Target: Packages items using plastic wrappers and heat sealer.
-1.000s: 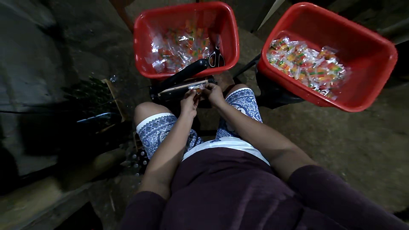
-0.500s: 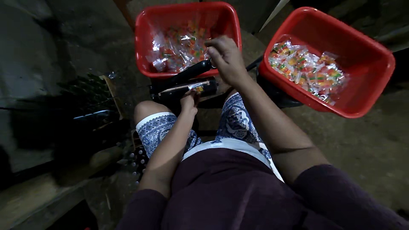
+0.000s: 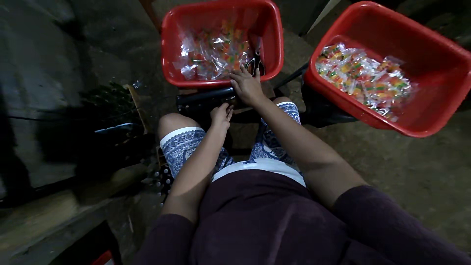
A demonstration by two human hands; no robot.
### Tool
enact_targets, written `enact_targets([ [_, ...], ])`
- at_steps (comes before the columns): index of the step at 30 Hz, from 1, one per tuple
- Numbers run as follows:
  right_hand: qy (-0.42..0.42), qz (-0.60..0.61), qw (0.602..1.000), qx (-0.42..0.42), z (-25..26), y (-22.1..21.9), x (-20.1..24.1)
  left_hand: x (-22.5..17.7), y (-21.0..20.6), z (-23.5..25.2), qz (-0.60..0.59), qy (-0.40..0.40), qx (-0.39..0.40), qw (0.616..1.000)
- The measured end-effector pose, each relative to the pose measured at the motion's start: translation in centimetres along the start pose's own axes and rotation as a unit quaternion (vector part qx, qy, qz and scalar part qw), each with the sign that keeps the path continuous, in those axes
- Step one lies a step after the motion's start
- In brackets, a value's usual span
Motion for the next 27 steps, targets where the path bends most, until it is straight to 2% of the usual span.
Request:
enact_targets([
  [11, -0.003, 0.003, 0.999, -0.037, -0.2, -1.1, -0.4, -0.2, -0.2, -0.3, -0.008, 0.002, -0.009, 1.000],
  [18, 0.017, -0.046, 0.994, -0.095, 0.0, -2.9, -1.7, 0.4, 0.7, -0.2, -0.015, 0.006, 0.012, 1.000],
  [27, 0.027, -0.058, 0.991, -0.114, 0.1, -3.6, -2.2, 1.9, 0.4, -0.2, 0.013, 0.007, 0.043, 0.999],
])
Point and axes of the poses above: each hand's wrist, its own z-axis towards the middle knuckle, its own y-axis out of the back of the hand, x = y × z, the point moved 1 cm from there along z, towards the middle knuckle, and after that the axes turned 4 degrees about x, right-handed, at the moved point
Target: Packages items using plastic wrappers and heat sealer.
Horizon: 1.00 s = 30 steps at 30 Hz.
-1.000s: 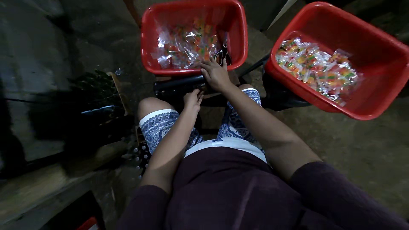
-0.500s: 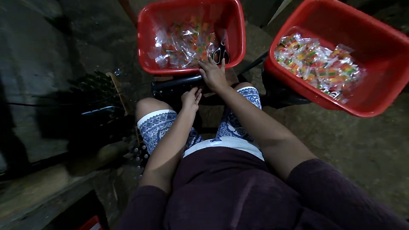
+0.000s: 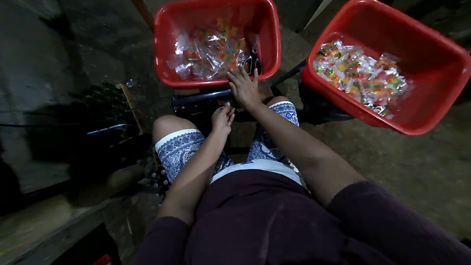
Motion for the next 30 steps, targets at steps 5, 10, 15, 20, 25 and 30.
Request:
enact_targets([
  [5, -0.011, 0.001, 1.000, 0.017, 0.2, 0.2, 0.1, 0.3, -0.2, 0.2, -0.022, -0.011, -0.006, 1.000],
  [10, -0.008, -0.001, 1.000, 0.013, 0.1, 0.4, 0.4, 0.3, -0.4, 0.2, -0.033, -0.018, -0.013, 0.999],
  [15, -0.025, 0.004, 0.997, 0.070, 0.6, 1.7, 0.9, 0.2, -0.4, 0.3, -0.028, -0.020, -0.009, 0.999],
  [20, -0.027, 0.032, 0.988, 0.149, 2.9, 6.3, 3.4, 0.1, -0.5, 0.2, 0.004, -0.048, -0.004, 0.999],
  [25, -0.011, 0.024, 0.989, 0.146, 4.1, 8.3, 5.4, -0.1, -0.4, 0.6, 0.007, -0.050, 0.000, 0.999],
  [30, -0.031, 0.049, 0.989, 0.134, 3.2, 6.5, 3.7, -0.4, -0.3, 1.0, 0.033, -0.046, -0.006, 0.998],
])
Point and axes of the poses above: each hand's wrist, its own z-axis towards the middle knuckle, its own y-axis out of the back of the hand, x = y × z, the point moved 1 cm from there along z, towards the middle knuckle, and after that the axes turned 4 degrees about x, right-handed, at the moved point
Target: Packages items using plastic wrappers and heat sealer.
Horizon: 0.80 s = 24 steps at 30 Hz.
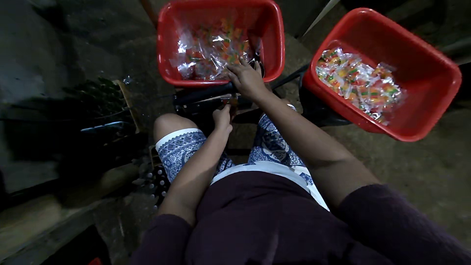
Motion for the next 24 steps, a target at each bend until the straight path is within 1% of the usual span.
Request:
enact_targets([
  [4, 0.000, 0.009, 1.000, -0.005, -0.1, -1.8, -1.7, -0.1, 0.1, 0.0, 0.004, 0.006, 0.006, 1.000],
  [9, -0.003, 0.016, 0.999, -0.028, -0.3, -3.1, -2.4, -0.3, 0.0, -0.1, -0.009, 0.009, 0.006, 1.000],
  [14, -0.003, -0.018, 0.996, -0.091, -0.6, -5.3, -3.6, -0.4, 0.0, -0.3, 0.004, 0.020, 0.003, 1.000],
  [18, -0.007, -0.031, 0.994, -0.100, -0.4, -5.8, -3.9, -0.4, -0.2, -0.4, 0.006, 0.021, 0.000, 1.000],
  [24, 0.013, -0.029, 0.993, -0.116, -0.6, -5.9, -4.1, -0.5, -0.3, -0.5, 0.005, 0.022, -0.008, 1.000],
])
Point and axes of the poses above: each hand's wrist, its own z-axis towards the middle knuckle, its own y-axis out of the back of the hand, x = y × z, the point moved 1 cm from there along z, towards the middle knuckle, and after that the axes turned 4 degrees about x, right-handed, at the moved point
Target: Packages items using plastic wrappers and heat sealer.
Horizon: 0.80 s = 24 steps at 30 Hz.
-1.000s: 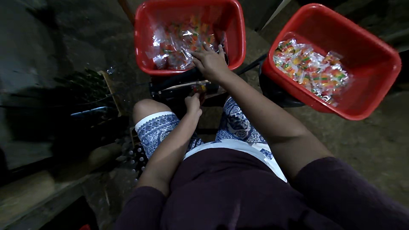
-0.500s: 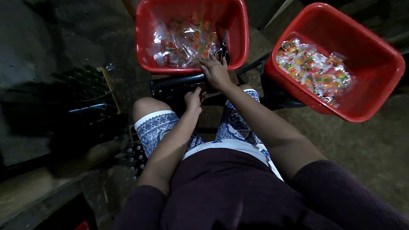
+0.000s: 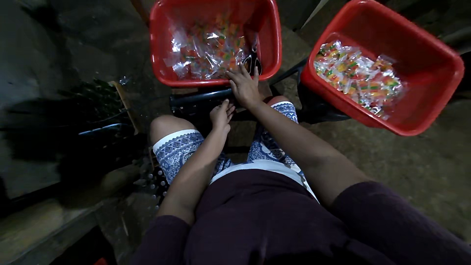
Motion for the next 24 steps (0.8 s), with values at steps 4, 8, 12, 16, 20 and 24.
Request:
enact_targets([
  [4, 0.004, 0.004, 1.000, -0.010, -0.1, 0.0, 0.0, 0.1, 0.2, 0.0, 0.002, -0.009, 0.008, 1.000],
  [8, 0.003, -0.001, 1.000, 0.000, 0.0, 0.2, 0.1, 0.0, 0.1, 0.1, -0.002, -0.006, 0.006, 1.000],
  [12, -0.025, 0.004, 0.998, 0.053, 0.4, 1.2, 0.6, 0.2, 0.2, 0.3, -0.004, -0.011, 0.009, 1.000],
  [16, -0.057, 0.058, 0.987, 0.137, 2.1, 4.8, 2.3, 0.4, 0.2, 0.4, 0.003, -0.024, 0.003, 1.000],
  [20, -0.026, 0.048, 0.986, 0.157, 3.3, 8.4, 5.5, 0.1, 0.1, 0.1, 0.006, -0.054, 0.005, 0.999],
  [24, -0.018, 0.046, 0.990, 0.135, 3.5, 8.6, 6.0, 0.1, 0.2, 0.4, -0.001, -0.069, 0.017, 0.998],
])
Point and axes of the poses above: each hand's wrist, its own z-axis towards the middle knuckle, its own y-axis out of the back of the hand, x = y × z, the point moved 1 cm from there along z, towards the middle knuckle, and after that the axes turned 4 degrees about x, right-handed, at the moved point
